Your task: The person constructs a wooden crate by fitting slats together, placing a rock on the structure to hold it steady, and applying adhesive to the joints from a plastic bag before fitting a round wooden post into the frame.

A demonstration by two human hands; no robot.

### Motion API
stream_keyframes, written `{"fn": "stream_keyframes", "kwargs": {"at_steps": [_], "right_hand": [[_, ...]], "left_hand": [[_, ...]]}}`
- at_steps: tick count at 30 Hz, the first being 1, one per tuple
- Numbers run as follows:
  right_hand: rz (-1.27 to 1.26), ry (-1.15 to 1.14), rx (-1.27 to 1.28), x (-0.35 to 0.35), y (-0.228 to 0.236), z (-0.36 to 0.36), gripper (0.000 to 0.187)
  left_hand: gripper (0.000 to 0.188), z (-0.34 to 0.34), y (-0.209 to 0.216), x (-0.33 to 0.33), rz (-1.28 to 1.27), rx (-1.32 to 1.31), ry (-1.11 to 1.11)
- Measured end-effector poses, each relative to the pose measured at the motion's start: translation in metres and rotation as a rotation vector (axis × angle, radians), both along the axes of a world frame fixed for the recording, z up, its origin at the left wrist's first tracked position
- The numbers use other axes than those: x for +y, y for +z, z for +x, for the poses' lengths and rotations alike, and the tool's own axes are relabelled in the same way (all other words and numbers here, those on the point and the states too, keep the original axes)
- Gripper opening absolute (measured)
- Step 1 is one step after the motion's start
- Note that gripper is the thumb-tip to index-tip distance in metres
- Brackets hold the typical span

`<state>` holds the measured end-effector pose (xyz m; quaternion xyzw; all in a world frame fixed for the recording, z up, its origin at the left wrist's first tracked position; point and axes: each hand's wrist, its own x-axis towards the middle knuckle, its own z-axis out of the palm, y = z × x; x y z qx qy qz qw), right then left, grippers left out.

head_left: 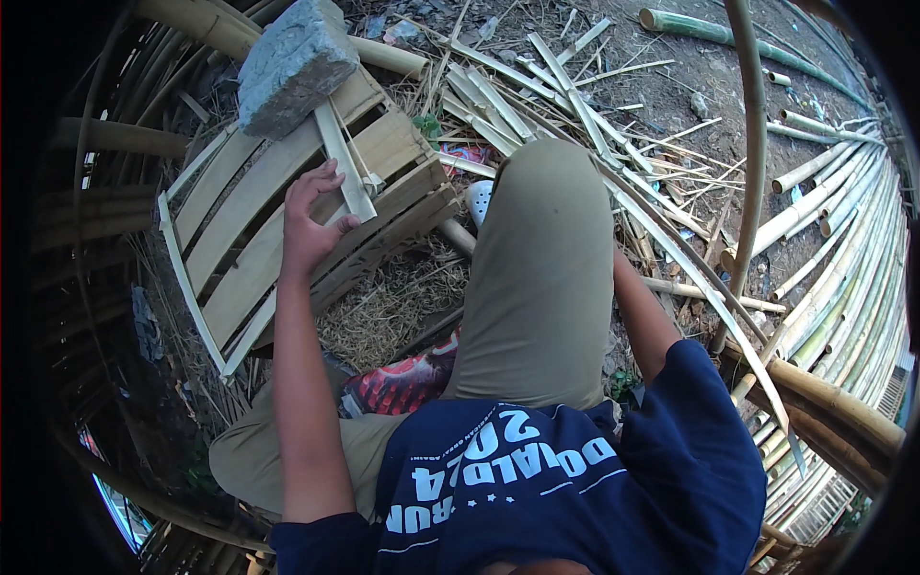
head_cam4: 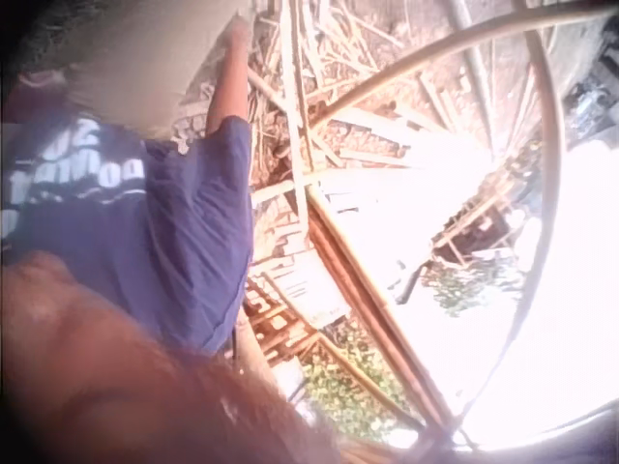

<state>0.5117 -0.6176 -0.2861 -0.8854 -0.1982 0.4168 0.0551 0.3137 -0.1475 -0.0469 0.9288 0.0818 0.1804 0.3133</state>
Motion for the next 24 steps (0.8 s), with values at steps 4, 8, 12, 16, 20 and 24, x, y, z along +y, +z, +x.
{"fn": "stream_keyframes", "kwargs": {"at_steps": [4,8,12,16,20,24], "right_hand": [[0.398,-0.199,0.092,-0.007,0.064,0.046,0.051],[0.706,-0.299,-0.080,-0.004,0.183,0.114,0.042],[0.488,-0.087,-0.441,0.094,0.375,0.083,0.033],[0.343,0.943,-0.340,0.234,0.384,-0.018,0.030],[-0.630,1.158,0.084,0.316,0.227,-0.091,0.035],[-0.673,1.468,0.054,0.288,0.017,-0.086,0.038]], "left_hand": [[0.073,0.000,0.000,0.000,0.078,-0.033,0.033],[0.072,-0.002,-0.001,-0.001,0.083,-0.052,0.020],[0.076,-0.002,-0.007,0.001,0.075,-0.060,0.031],[0.085,-0.015,0.000,-0.001,0.169,0.039,-0.009],[0.099,-0.018,0.012,-0.009,0.224,0.165,-0.028],[0.108,-0.007,0.011,-0.018,0.266,0.223,-0.021]]}}
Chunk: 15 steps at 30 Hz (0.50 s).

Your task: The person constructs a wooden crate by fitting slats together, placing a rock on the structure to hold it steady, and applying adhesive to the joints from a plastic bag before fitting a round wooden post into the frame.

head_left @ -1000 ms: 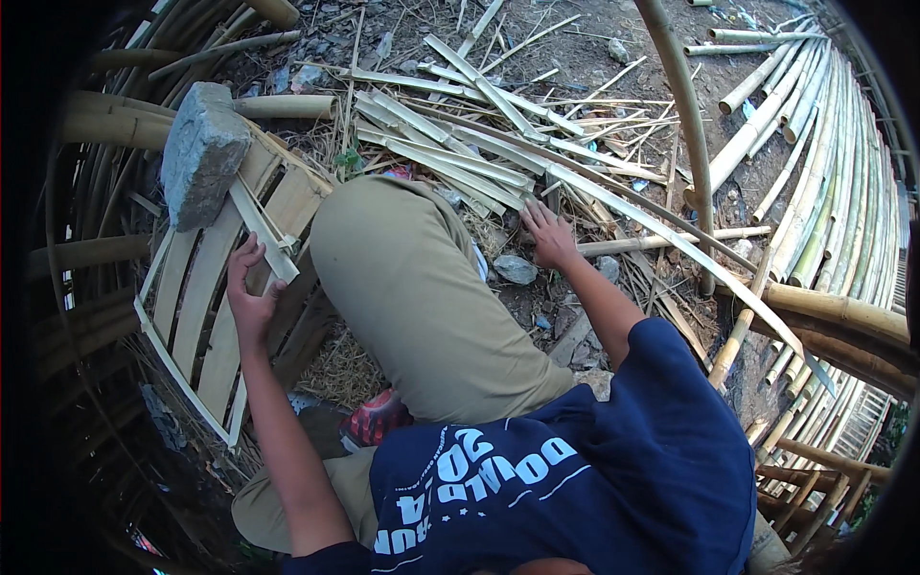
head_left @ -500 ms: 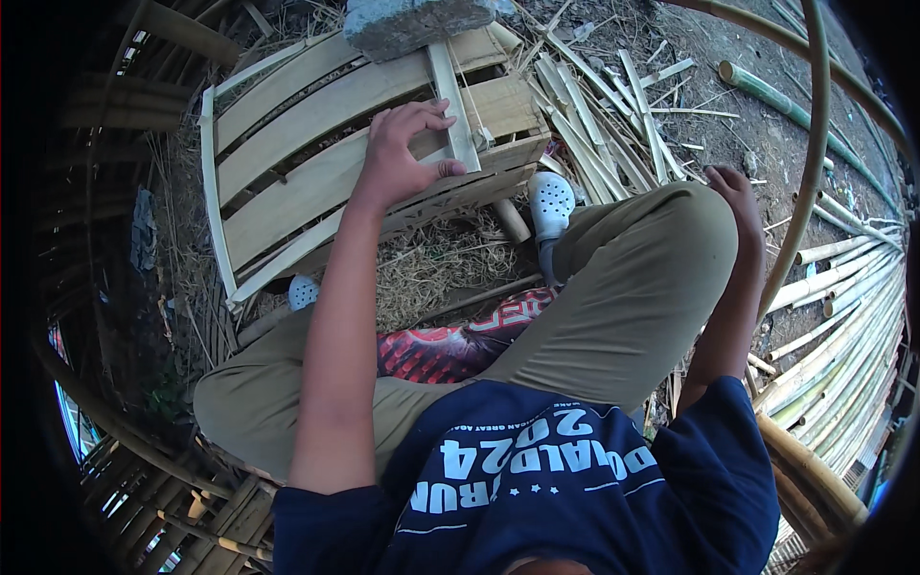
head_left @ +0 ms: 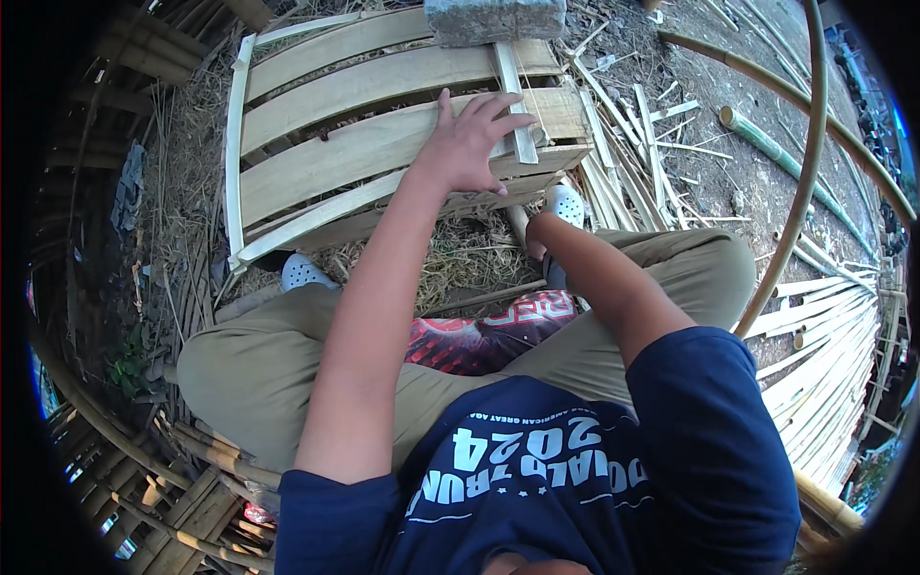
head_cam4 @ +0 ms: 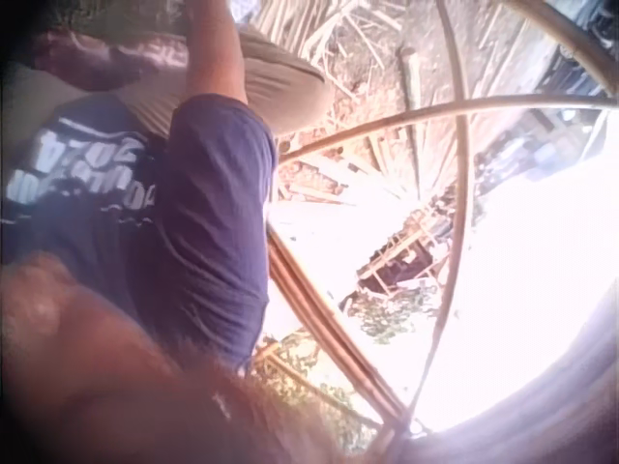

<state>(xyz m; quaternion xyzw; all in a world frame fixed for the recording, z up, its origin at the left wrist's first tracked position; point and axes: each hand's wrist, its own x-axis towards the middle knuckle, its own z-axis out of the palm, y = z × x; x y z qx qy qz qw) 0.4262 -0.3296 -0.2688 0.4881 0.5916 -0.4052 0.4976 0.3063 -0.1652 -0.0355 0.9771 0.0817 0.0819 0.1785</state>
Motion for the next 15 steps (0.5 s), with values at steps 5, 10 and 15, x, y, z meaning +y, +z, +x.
{"fn": "stream_keyframes", "kwargs": {"at_steps": [5,10,15], "right_hand": [[0.655,-1.178,-0.125,-0.036,-0.089,-0.018,0.067],[0.680,-1.262,-0.026,-0.028,-0.084,-0.029,0.052],[0.703,-1.324,-0.033,-0.042,-0.120,-0.011,0.081]], "left_hand": [[0.102,0.004,-0.001,-0.001,0.044,0.034,0.021],[0.100,-0.014,-0.006,0.000,0.036,0.087,0.075],[0.096,0.004,0.005,-0.003,-0.030,0.053,0.029]]}}
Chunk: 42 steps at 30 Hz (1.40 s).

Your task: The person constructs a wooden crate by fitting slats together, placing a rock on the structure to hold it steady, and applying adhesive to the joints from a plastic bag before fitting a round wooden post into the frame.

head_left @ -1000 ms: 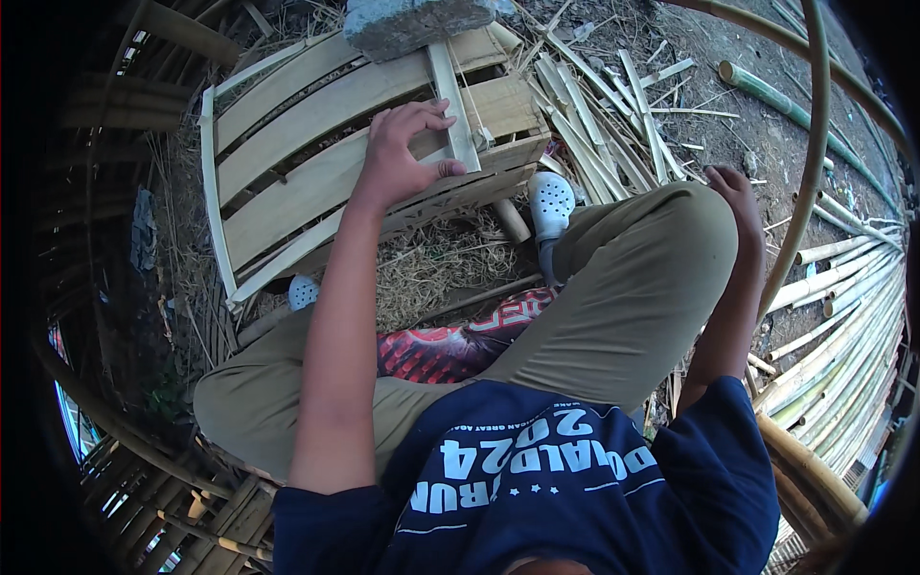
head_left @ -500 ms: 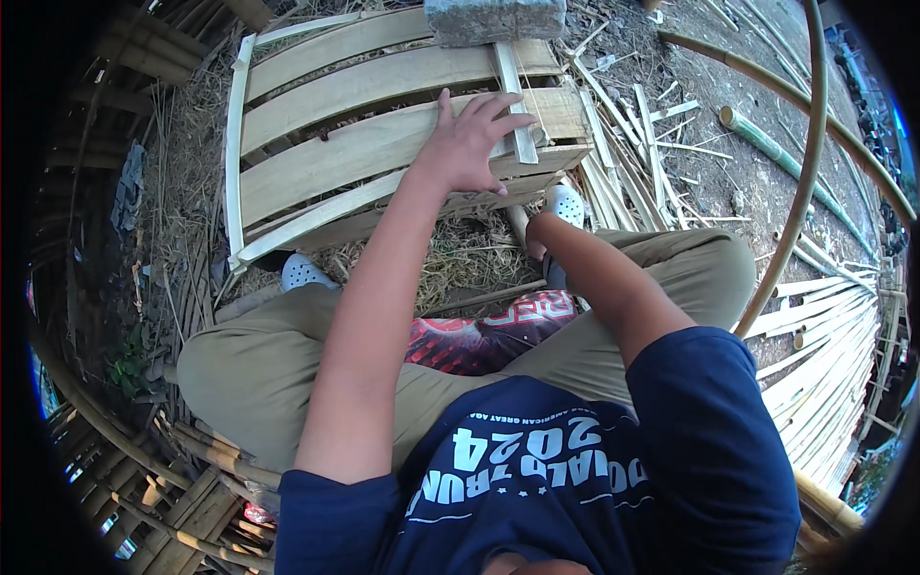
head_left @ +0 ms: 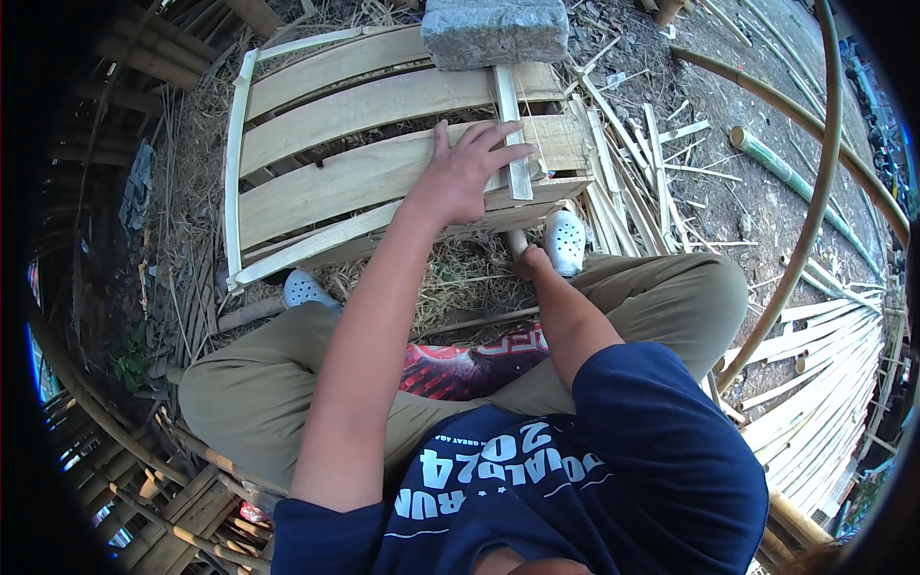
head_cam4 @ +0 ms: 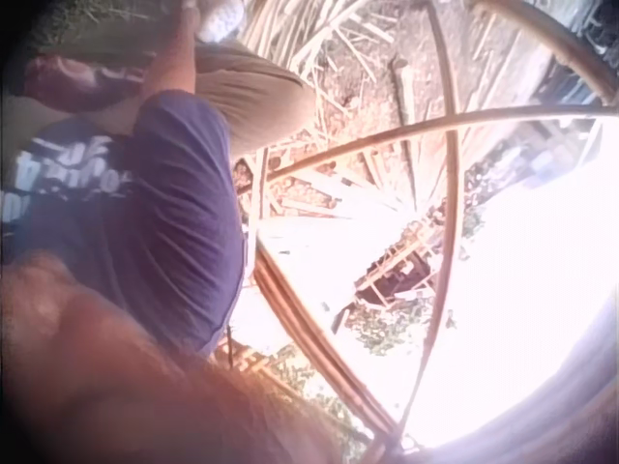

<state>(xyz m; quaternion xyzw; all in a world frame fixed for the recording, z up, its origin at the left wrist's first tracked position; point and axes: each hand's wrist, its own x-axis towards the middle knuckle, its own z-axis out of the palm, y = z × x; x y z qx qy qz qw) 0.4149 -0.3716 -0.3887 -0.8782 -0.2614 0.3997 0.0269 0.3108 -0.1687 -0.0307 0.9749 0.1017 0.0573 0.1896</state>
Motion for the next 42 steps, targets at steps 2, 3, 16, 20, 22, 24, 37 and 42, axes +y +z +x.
{"fn": "stream_keyframes", "kwargs": {"at_steps": [2,3,16,20,22,24,37,42], "right_hand": [[-0.008,0.008,0.000,0.004,0.006,-0.001,0.083],[-0.043,0.047,0.033,0.008,0.011,-0.001,0.080],[-0.472,0.135,0.578,0.015,0.022,0.002,0.056],[-0.501,0.247,0.497,0.015,0.049,0.018,0.052],[-0.508,0.320,0.460,0.027,0.076,0.025,0.051],[-0.520,0.399,0.421,0.042,0.113,0.029,0.050],[-0.336,0.641,0.280,0.028,0.483,0.046,0.045],[0.394,0.480,0.492,-0.037,0.511,0.164,0.051]], "left_hand": [[0.095,0.000,0.002,0.005,0.014,0.032,-0.005],[0.095,-0.001,0.003,0.008,0.025,0.028,0.006],[0.098,0.003,0.013,0.036,0.011,0.024,-0.001],[0.098,-0.003,0.005,0.015,-0.020,0.108,-0.005],[0.098,-0.006,-0.002,0.007,0.027,0.045,-0.006],[0.097,-0.004,-0.003,0.005,0.033,0.030,-0.004],[0.099,-0.024,-0.021,-0.012,0.076,0.061,-0.002],[0.097,-0.034,-0.024,-0.025,-0.059,0.041,-0.087]]}}
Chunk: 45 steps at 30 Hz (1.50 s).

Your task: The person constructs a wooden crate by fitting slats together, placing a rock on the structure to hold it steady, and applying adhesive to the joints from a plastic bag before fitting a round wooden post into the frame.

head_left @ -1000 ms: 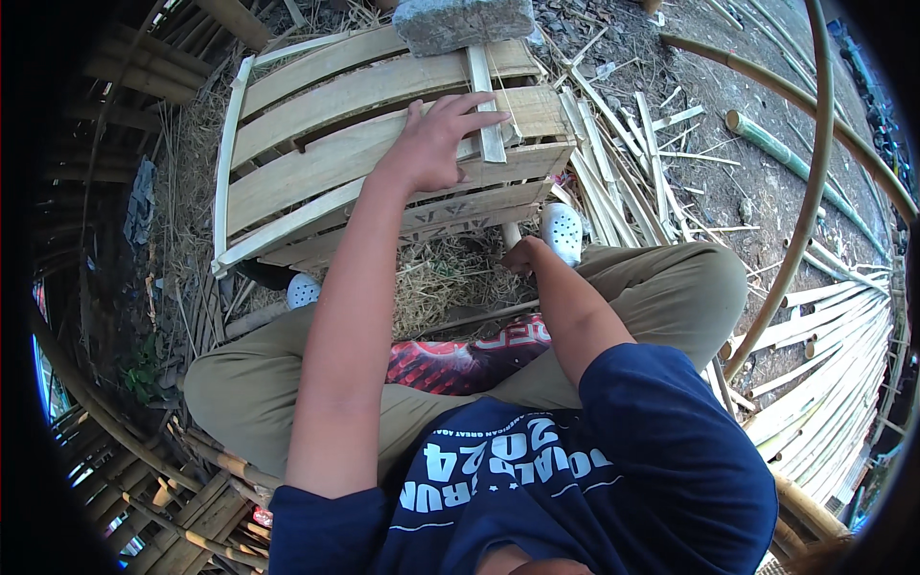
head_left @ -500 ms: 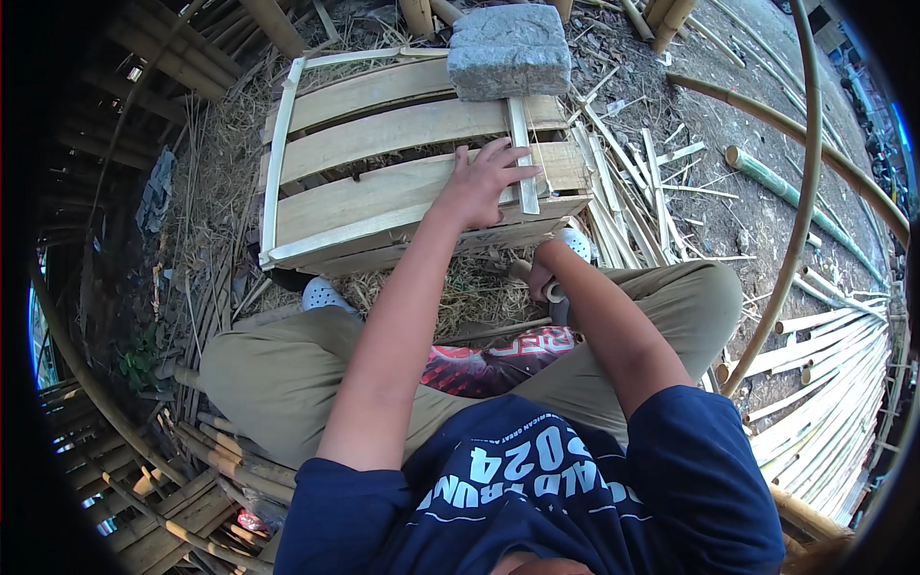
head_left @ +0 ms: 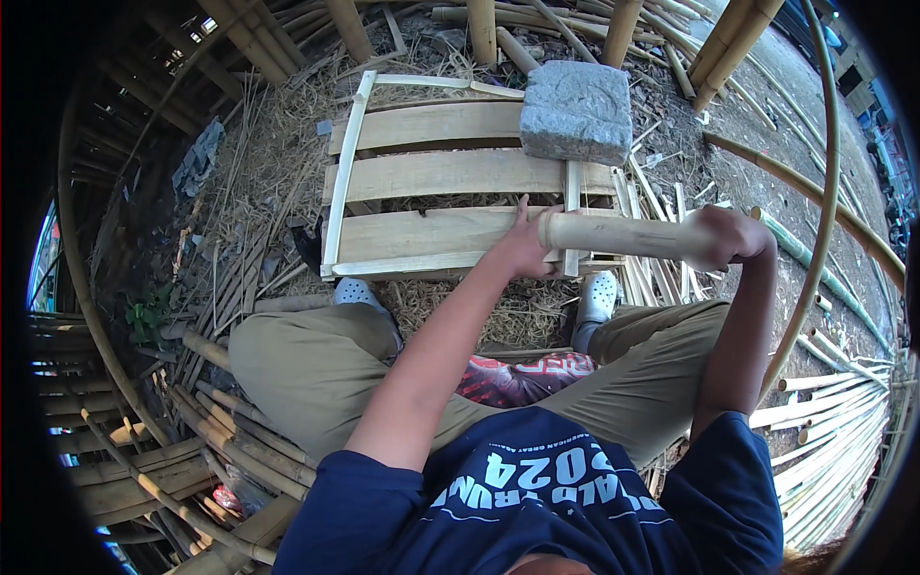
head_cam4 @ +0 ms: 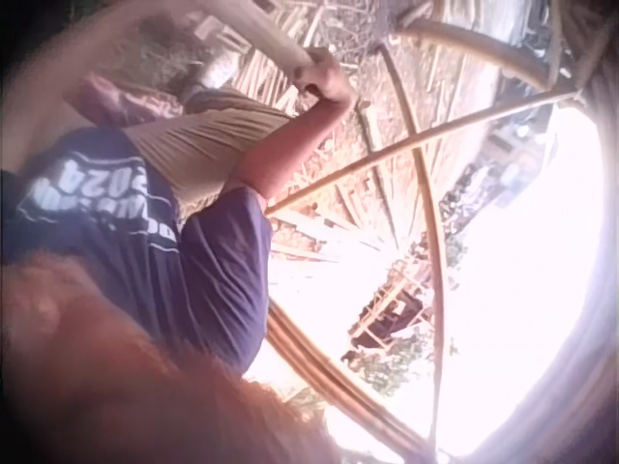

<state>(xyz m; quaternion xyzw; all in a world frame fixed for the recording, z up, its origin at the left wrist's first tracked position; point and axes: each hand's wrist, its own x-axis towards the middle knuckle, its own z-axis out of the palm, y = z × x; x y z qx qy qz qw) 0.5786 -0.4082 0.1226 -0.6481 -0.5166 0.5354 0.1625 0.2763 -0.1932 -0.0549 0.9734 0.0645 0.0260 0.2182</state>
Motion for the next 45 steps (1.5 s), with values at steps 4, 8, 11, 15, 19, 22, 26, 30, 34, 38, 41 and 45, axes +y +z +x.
{"fn": "stream_keyframes", "kwargs": {"at_steps": [4,8,11,15,19,22,26,30,34,38,41,45], "right_hand": [[0.329,-0.418,0.299,-0.015,-0.029,0.003,0.059],[0.416,-0.594,0.333,0.004,-0.048,0.013,0.059],[0.422,-0.904,0.387,0.022,-0.071,0.001,0.041],[0.518,-0.955,0.472,0.049,-0.076,-0.040,0.032],[0.594,-0.856,0.444,0.071,-0.070,-0.092,0.051],[0.574,-0.740,0.405,0.078,-0.066,-0.121,0.050],[0.399,-0.719,0.303,0.093,-0.059,-0.170,0.044],[0.231,-0.618,0.340,0.118,-0.076,-0.211,0.038],[0.128,-0.585,0.333,0.149,-0.102,-0.234,0.039],[0.087,-0.509,0.262,0.166,-0.113,-0.235,0.036],[0.076,-0.503,0.271,0.179,-0.117,-0.240,0.035],[0.023,-0.448,0.307,0.190,-0.123,-0.236,0.039]], "left_hand": [[0.100,-0.014,-0.007,0.015,-0.041,-0.038,-0.008],[0.081,-0.035,0.015,0.047,-0.047,-0.073,-0.088],[0.047,-0.071,0.069,0.103,-0.064,-0.119,-0.126],[0.026,-0.154,0.133,0.193,-0.039,-0.098,0.124],[0.028,-0.267,0.146,0.268,0.069,0.108,0.438],[0.031,-0.347,0.107,0.297,0.143,0.458,0.536],[0.045,-0.405,0.023,0.311,0.114,0.596,0.523],[0.073,-0.417,-0.068,0.292,0.097,0.189,0.642],[0.083,-0.413,-0.139,0.270,0.254,0.188,0.749],[0.090,-0.383,-0.159,0.246,0.224,0.591,0.980],[0.059,-0.392,-0.168,0.233,0.133,0.675,1.155],[0.023,-0.418,-0.156,0.232,0.265,0.437,1.334]]}}
